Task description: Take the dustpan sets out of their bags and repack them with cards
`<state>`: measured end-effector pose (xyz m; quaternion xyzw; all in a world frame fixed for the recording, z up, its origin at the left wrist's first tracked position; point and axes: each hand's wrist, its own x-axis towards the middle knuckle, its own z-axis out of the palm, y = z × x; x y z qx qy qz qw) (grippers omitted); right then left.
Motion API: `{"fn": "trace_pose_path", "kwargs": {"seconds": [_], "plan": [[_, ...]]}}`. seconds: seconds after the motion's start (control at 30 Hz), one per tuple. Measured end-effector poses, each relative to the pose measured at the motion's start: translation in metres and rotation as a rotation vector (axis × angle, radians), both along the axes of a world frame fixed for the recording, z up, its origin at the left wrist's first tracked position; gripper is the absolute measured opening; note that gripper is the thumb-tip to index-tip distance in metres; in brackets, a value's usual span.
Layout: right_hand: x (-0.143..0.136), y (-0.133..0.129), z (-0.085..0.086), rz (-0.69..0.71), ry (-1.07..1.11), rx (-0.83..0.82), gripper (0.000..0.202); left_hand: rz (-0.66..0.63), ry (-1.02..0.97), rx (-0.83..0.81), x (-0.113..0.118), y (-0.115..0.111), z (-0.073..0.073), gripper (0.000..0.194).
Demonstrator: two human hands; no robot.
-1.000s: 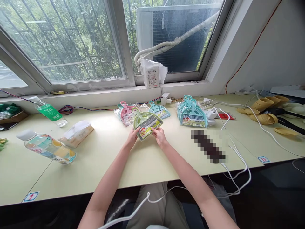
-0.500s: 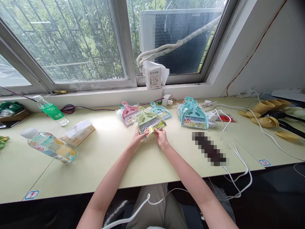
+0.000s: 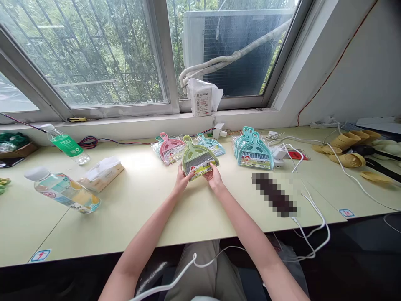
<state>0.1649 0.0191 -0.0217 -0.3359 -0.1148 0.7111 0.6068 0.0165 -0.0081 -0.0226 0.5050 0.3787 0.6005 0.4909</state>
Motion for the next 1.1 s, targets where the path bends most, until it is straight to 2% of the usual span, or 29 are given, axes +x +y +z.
{"fn": "trace_pose_path", "kwargs": {"seconds": [0.2, 0.4, 0.5, 0.63, 0.73, 0.83, 0.93, 1.0, 1.1], "plan": [[0.004, 0.005, -0.004, -0.007, 0.003, -0.067, 0.013, -0.045, 0.069, 0.048, -0.001, 0.001, -0.006, 0.076], [0.008, 0.009, -0.007, -0.008, -0.009, -0.072, 0.019, -0.069, 0.108, 0.076, 0.0, -0.002, -0.002, 0.081], [0.007, 0.008, -0.006, 0.004, -0.012, -0.01, 0.019, -0.048, 0.099, 0.05, 0.0, -0.002, 0.001, 0.083], [0.004, 0.004, -0.002, 0.089, -0.07, 0.182, 0.016, -0.02, 0.053, 0.006, -0.007, -0.002, 0.007, 0.085], [0.002, 0.003, -0.003, 0.038, -0.148, 0.237, 0.023, -0.12, 0.051, -0.063, -0.011, -0.004, 0.009, 0.09], [0.002, 0.004, -0.007, -0.059, -0.164, 0.219, 0.026, -0.238, -0.051, -0.179, -0.009, -0.004, 0.007, 0.076], [0.001, 0.005, -0.01, -0.082, -0.177, 0.216, 0.027, -0.183, -0.164, -0.235, -0.003, -0.003, 0.004, 0.064], [0.0, 0.004, -0.011, -0.092, -0.196, 0.233, 0.028, -0.164, -0.117, -0.258, -0.001, -0.004, 0.004, 0.063], [0.001, 0.004, -0.012, -0.141, -0.217, 0.248, 0.03, -0.324, 0.022, -0.296, -0.001, -0.01, 0.004, 0.059]]}}
